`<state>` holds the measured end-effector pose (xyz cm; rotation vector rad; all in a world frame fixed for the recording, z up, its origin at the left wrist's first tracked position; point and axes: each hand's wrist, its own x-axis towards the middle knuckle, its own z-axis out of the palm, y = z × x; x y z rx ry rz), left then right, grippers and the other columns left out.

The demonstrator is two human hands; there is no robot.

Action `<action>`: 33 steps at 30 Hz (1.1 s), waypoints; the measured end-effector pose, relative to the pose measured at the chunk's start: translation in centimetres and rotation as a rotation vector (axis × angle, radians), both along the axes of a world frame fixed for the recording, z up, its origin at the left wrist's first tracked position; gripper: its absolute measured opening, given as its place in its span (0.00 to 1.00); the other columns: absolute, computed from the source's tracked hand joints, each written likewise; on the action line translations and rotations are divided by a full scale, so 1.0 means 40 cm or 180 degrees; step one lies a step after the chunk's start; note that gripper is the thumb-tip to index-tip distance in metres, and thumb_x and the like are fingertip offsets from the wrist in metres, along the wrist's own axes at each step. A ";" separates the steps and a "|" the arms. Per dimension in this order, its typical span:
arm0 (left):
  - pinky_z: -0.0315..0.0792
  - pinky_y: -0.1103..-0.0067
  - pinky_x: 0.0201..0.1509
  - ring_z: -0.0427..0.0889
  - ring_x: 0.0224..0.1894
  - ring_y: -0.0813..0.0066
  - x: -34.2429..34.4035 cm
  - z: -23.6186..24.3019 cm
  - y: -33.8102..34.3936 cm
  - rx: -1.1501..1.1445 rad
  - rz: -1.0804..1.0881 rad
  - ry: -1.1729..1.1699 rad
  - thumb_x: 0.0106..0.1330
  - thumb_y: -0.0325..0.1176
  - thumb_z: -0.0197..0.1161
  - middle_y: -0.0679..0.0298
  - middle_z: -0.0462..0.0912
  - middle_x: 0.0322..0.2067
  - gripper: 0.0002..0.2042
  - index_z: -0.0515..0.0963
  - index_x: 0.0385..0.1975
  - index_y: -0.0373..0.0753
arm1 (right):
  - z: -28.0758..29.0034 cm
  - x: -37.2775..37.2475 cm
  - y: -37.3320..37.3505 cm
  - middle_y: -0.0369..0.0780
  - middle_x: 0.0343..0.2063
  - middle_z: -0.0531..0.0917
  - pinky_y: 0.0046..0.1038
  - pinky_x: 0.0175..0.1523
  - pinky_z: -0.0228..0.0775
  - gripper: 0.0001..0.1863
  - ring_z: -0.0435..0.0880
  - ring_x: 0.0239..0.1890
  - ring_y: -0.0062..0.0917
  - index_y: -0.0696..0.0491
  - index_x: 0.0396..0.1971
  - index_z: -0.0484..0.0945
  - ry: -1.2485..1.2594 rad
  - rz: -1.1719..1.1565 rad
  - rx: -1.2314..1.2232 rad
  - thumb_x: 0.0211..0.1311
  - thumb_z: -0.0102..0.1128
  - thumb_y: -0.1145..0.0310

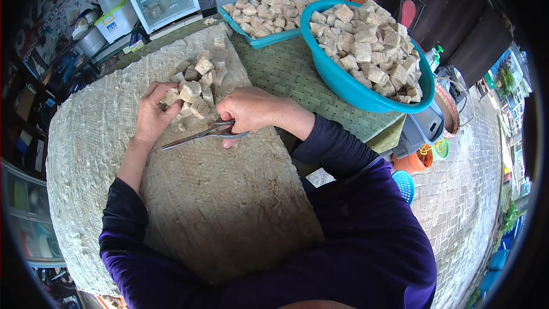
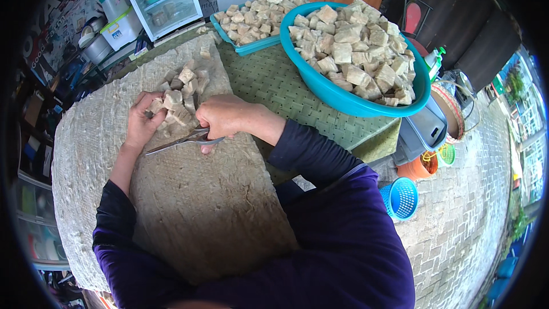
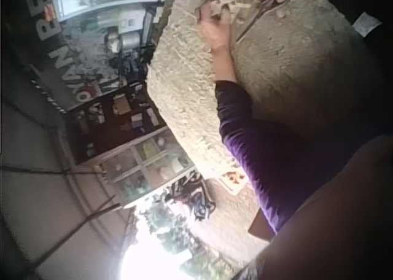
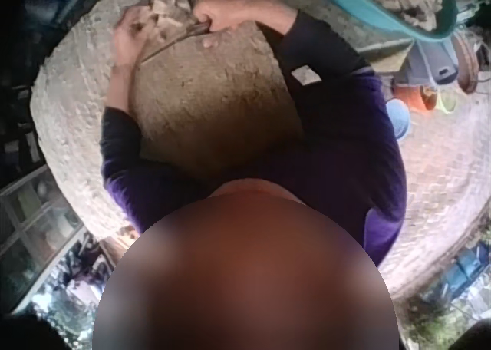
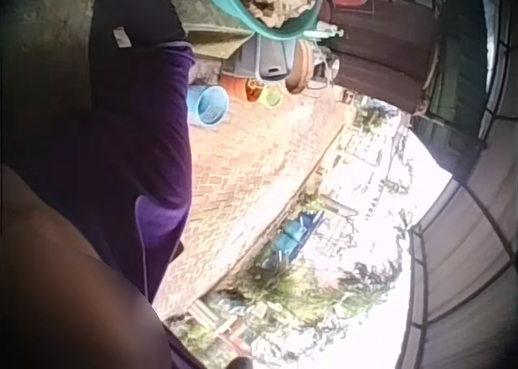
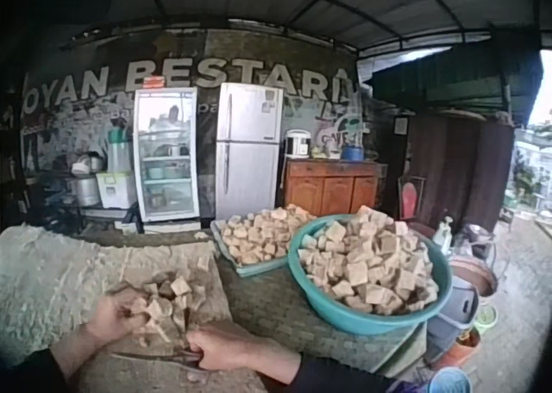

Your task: Cutting a block of fibrous material into small cubes using scissors and placing them in a bowl.

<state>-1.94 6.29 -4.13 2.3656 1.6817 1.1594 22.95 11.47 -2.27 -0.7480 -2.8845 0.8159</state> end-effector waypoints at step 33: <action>0.71 0.85 0.29 0.76 0.28 0.83 0.671 0.314 0.233 -0.1170 -0.0998 -0.3142 0.58 0.34 0.63 0.66 0.78 0.27 0.09 0.77 0.37 0.40 | -0.056 0.005 0.010 0.32 0.06 0.75 0.29 0.28 0.71 0.23 0.80 0.16 0.23 0.52 0.21 0.80 0.0869 -0.0094 -0.0044 0.37 0.71 0.46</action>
